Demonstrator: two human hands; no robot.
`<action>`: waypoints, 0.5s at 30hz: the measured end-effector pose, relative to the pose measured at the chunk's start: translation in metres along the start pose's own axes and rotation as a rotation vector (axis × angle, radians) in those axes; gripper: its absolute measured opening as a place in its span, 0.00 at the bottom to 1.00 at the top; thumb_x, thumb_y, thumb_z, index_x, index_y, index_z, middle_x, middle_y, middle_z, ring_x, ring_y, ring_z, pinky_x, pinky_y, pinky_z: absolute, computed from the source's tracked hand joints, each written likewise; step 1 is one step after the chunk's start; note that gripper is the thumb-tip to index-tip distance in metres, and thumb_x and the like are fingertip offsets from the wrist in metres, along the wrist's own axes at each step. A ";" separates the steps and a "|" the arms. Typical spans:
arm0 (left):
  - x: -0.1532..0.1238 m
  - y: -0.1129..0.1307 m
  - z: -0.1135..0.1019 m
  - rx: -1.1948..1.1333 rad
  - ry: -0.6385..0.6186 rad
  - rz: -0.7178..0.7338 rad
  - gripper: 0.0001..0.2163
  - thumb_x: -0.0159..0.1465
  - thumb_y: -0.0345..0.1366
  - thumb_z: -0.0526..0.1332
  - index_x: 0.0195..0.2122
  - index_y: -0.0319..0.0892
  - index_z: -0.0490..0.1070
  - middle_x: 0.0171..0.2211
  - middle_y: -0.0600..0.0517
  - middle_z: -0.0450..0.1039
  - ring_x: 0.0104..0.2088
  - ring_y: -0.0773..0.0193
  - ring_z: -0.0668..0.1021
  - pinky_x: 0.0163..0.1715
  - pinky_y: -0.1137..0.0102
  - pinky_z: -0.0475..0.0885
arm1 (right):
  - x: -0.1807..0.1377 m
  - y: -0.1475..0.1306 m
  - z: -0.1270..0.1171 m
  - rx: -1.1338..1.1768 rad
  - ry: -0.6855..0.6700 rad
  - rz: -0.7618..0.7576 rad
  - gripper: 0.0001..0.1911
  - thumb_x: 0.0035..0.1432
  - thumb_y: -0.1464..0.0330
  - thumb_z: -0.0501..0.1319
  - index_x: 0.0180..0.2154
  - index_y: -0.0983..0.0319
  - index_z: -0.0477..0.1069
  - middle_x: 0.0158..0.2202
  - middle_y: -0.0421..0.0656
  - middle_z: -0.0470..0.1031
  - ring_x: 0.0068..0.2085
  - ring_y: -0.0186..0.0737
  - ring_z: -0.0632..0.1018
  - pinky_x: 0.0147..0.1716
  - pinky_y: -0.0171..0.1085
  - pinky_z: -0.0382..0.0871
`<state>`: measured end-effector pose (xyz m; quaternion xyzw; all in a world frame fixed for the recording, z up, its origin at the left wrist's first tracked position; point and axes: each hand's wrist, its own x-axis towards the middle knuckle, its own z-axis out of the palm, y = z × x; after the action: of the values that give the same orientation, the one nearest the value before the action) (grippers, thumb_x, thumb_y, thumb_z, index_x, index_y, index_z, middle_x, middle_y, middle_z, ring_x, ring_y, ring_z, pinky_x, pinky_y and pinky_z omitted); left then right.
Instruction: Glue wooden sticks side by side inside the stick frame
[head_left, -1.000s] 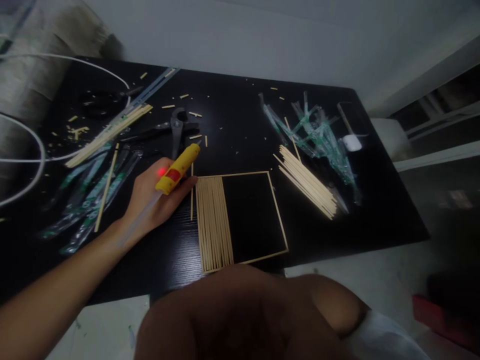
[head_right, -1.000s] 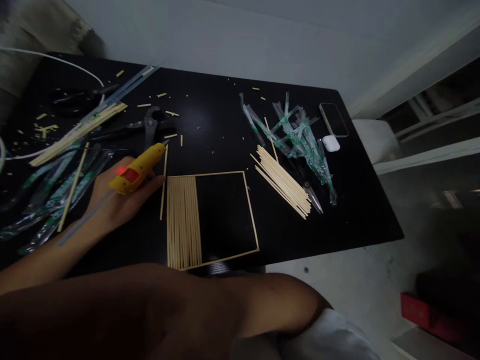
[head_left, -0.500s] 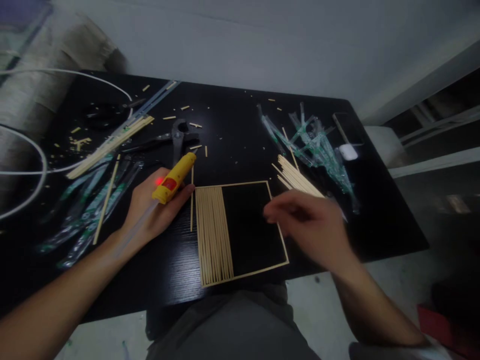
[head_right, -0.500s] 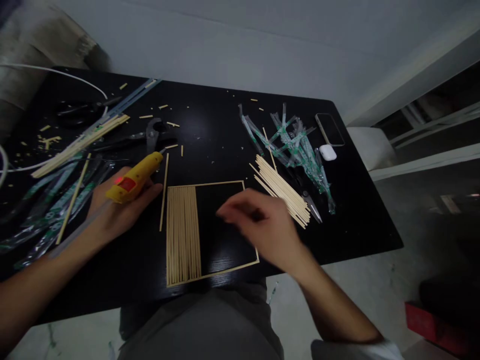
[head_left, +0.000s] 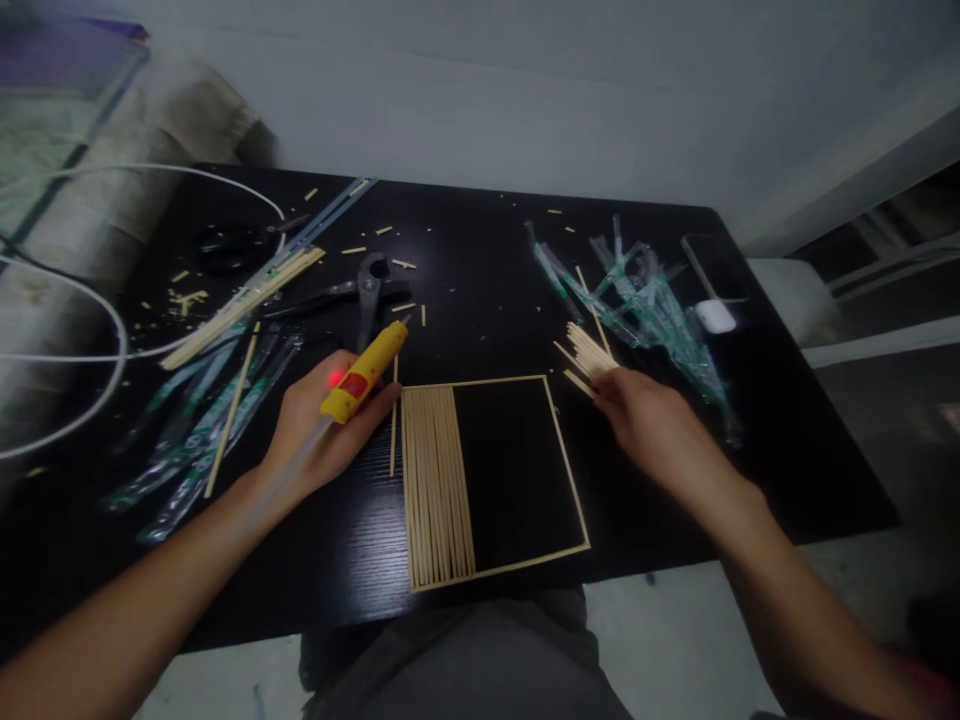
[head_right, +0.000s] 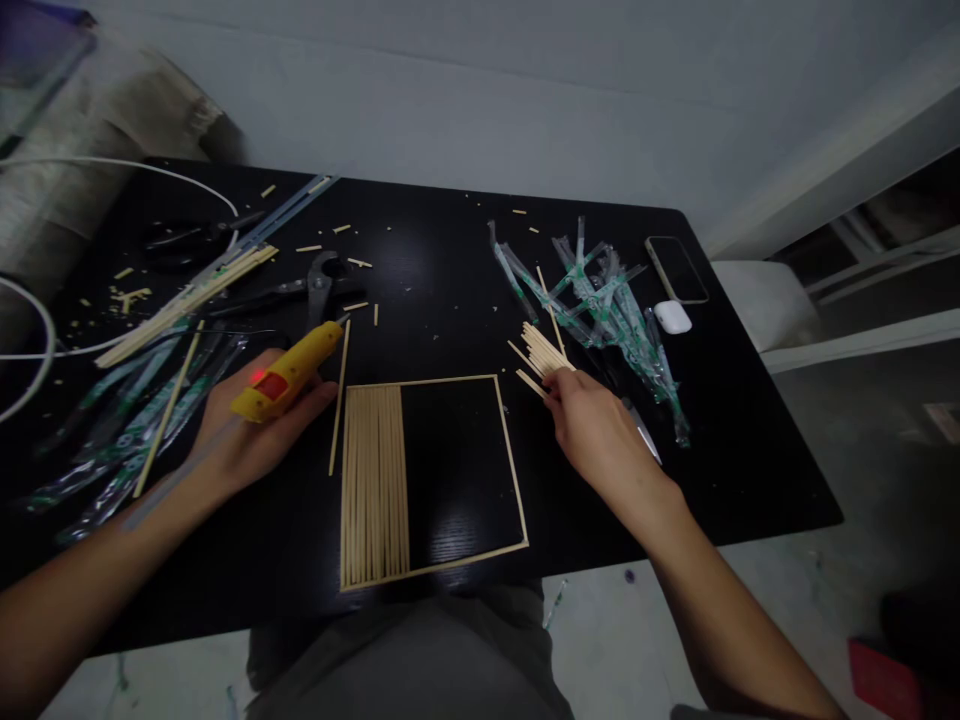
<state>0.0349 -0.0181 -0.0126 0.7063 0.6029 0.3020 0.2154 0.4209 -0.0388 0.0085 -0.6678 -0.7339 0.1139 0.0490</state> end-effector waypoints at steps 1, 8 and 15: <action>0.000 0.000 0.000 0.000 -0.002 -0.002 0.15 0.68 0.51 0.64 0.31 0.48 0.67 0.30 0.54 0.72 0.31 0.58 0.77 0.32 0.63 0.70 | 0.000 0.001 0.001 -0.011 -0.007 0.003 0.06 0.74 0.70 0.60 0.49 0.61 0.75 0.47 0.52 0.85 0.44 0.54 0.87 0.44 0.46 0.80; 0.000 0.001 -0.001 -0.013 0.003 0.008 0.14 0.68 0.50 0.65 0.32 0.48 0.66 0.30 0.55 0.72 0.30 0.58 0.77 0.33 0.63 0.70 | 0.000 0.000 -0.021 -0.043 0.191 -0.109 0.09 0.74 0.68 0.58 0.49 0.61 0.76 0.46 0.54 0.83 0.43 0.56 0.86 0.43 0.50 0.80; 0.001 0.002 -0.001 -0.027 0.036 -0.012 0.13 0.68 0.49 0.65 0.32 0.49 0.66 0.30 0.54 0.71 0.30 0.58 0.77 0.33 0.63 0.70 | -0.014 -0.053 -0.059 0.350 0.691 -0.383 0.04 0.73 0.68 0.64 0.44 0.52 0.77 0.43 0.45 0.82 0.45 0.51 0.83 0.48 0.52 0.79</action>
<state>0.0359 -0.0176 -0.0099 0.6942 0.6066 0.3216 0.2159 0.3843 -0.0511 0.0790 -0.5001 -0.7548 -0.0048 0.4245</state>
